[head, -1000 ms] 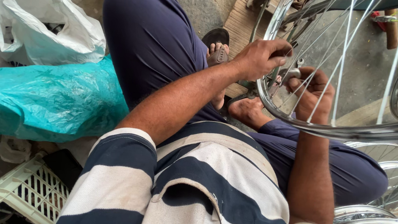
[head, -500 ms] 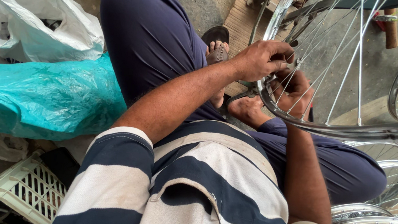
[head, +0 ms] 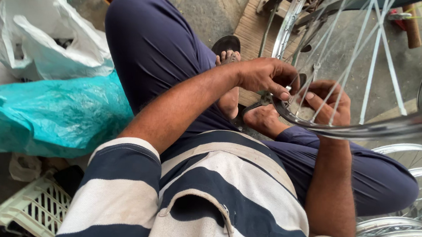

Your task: The person sits on the ground and uses a wrench to tighten the spokes on a bicycle wheel. The person rotates the wheel to access different sections and continues adjusting the spokes.

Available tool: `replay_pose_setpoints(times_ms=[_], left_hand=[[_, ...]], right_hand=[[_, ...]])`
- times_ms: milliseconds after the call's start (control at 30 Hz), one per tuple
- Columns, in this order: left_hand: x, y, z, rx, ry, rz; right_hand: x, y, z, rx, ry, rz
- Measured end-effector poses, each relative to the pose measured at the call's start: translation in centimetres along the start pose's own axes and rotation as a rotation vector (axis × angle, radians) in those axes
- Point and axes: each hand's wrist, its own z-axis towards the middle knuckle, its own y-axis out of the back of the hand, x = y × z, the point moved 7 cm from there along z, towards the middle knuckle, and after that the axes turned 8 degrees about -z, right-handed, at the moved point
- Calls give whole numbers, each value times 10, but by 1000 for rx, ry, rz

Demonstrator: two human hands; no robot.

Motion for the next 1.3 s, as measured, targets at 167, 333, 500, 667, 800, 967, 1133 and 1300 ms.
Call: replay_pose_setpoints(times_ms=[167, 333, 500, 667, 800, 967, 1133, 1300], left_hand=[[0, 13, 0, -246, 75, 453], [4, 11, 2, -118, 5, 202], [7, 17, 3, -196, 45, 457], [13, 21, 11, -510, 199, 860], [11, 22, 12, -606, 187, 1040], [-3, 36, 4, -621, 113, 790], [-28, 26, -2, -554, -177, 405], [-17, 27, 10, -605, 14, 632]], right_hand=[[-8, -2, 11, -18, 38, -65], [-13, -13, 19, 70, 40, -204], [-12, -14, 18, 95, 35, -142], [-20, -18, 27, 148, -45, -283], [-24, -27, 48, 221, -63, -315], [-44, -24, 59, 189, -202, -237], [-43, -20, 53, 13, -117, -140], [-8, -9, 32, -77, -76, -243]])
